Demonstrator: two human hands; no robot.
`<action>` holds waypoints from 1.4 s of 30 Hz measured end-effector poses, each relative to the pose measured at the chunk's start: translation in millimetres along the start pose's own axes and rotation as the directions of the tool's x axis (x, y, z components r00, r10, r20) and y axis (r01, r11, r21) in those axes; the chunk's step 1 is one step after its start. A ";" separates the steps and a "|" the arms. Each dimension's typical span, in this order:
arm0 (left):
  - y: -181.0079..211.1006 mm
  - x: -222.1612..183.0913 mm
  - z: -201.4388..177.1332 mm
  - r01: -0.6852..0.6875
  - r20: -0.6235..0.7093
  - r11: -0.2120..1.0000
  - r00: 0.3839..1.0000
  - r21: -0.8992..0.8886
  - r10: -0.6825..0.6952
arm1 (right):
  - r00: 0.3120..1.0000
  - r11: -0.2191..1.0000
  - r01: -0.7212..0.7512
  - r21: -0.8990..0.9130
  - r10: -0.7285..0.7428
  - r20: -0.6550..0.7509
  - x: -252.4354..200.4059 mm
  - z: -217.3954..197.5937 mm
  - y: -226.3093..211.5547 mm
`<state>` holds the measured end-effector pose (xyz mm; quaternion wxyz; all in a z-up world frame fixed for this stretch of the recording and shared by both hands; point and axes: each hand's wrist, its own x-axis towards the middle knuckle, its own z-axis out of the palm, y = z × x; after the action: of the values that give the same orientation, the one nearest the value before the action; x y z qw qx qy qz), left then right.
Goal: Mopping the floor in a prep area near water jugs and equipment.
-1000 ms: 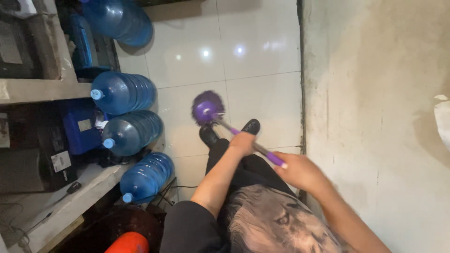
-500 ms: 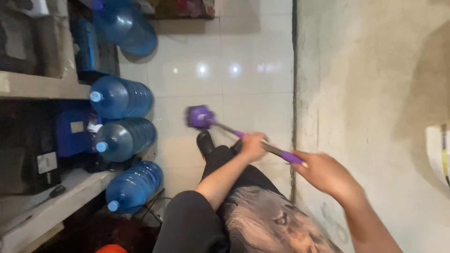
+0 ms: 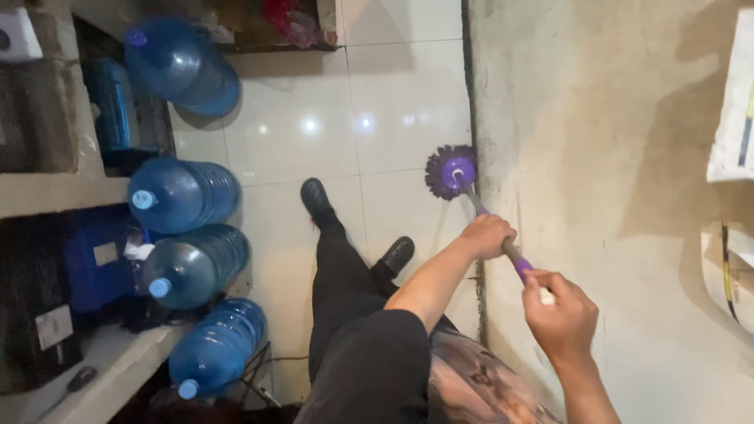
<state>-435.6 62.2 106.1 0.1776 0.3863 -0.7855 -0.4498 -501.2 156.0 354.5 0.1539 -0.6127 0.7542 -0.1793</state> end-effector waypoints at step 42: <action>-125.1 -35.6 -184.1 -0.025 0.129 0.993 0.991 -0.116 0.040 | 0.630 0.793 -0.070 -0.606 0.505 0.589 110.8 64.2 -236.5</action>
<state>-241.6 -52.5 100.9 0.1546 0.3323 -0.7745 -0.5156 -289.1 -1.5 404.7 0.2924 -0.5142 0.7393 0.3217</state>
